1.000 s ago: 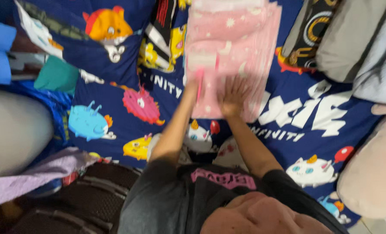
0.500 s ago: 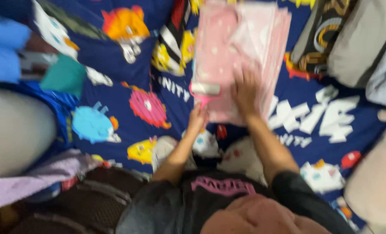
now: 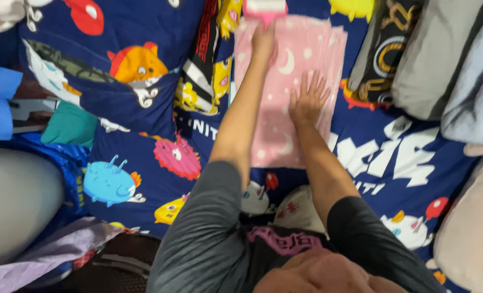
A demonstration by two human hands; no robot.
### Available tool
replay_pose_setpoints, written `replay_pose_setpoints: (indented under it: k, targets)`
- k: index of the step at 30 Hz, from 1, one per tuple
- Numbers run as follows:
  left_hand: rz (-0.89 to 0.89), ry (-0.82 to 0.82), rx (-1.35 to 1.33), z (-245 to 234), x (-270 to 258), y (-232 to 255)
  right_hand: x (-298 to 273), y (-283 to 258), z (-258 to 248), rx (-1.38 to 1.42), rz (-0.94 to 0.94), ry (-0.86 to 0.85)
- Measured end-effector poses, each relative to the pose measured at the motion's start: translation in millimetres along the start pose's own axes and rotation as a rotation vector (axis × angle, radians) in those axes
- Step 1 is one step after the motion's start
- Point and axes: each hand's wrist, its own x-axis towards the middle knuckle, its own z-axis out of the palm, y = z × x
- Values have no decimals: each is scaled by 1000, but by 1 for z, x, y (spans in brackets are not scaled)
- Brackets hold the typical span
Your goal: The person uses a pink lint roller to clean several pillows on a bed. They roll the lint roller over the surfaces of a pink pillow, a blue pillow, a white pillow, and a round white pillow with a Dunkin' logo, then place each cleaned pillow aside.
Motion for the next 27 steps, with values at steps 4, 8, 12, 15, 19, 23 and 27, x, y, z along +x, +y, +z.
replay_pose_setpoints:
  k: [4, 8, 12, 15, 19, 23, 27]
  targets:
    - [-35, 46, 37, -38, -184, -44, 3, 4, 2, -8, -21, -19]
    - [-107, 181, 279, -61, -353, -80, -10, 9, 11, -85, -58, 8]
    - [-188, 236, 167, -60, -244, -66, 0, 6, 11, -29, -55, -12]
    - [-123, 188, 232, -56, -93, -40, 13, 1, 0, -25, 10, -83]
    - [-218, 89, -173, -58, -95, -52, 7, -2, -17, 63, -37, -108]
    - [-336, 92, -81, -82, -284, -116, 4, 2, -20, 59, -52, -194]
    - [-263, 46, 126, -118, -427, -141, 11, 13, -31, 47, -57, -294]
